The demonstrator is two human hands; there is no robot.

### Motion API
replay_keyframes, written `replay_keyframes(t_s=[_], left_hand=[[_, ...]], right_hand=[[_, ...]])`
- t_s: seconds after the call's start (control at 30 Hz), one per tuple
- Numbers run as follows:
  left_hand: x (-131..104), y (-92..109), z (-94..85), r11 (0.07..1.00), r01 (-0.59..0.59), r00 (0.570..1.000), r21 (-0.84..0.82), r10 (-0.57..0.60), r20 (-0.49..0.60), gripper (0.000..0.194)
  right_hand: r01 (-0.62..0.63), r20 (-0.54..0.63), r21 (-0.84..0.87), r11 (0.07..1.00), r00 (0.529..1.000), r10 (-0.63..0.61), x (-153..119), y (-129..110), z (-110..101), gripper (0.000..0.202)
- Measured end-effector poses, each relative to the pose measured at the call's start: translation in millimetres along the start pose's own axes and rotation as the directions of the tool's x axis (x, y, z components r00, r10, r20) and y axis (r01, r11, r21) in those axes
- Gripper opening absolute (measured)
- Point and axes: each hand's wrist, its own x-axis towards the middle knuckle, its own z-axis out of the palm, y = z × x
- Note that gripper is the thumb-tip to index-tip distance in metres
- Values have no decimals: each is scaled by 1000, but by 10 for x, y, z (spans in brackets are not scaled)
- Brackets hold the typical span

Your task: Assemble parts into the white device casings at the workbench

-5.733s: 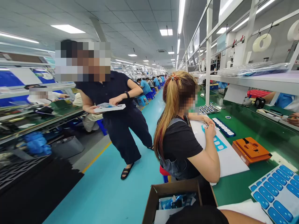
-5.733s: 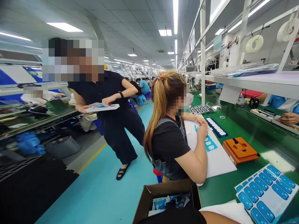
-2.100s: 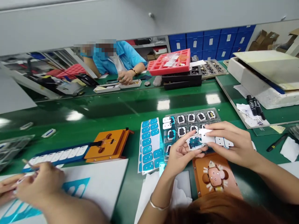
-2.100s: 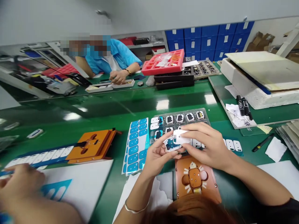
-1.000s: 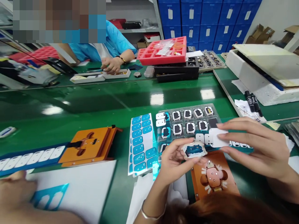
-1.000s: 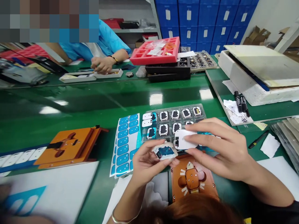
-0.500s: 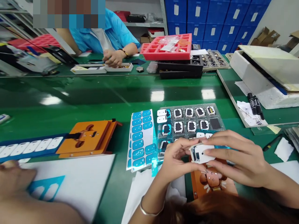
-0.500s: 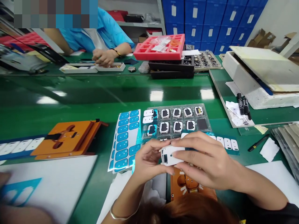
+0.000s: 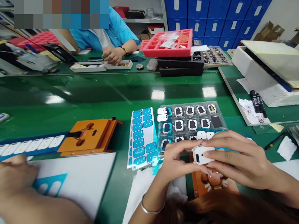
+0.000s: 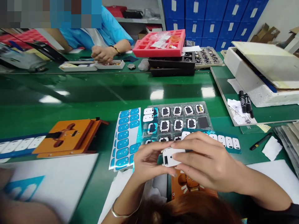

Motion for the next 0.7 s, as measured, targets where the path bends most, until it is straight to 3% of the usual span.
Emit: replay_keyframes(t_s=[0.7], left_hand=[[-2,20,-3,989,-36,999,140,38,-14,57]], right_hand=[[-16,12,18,1000,1000,16,-7,2,9,18]])
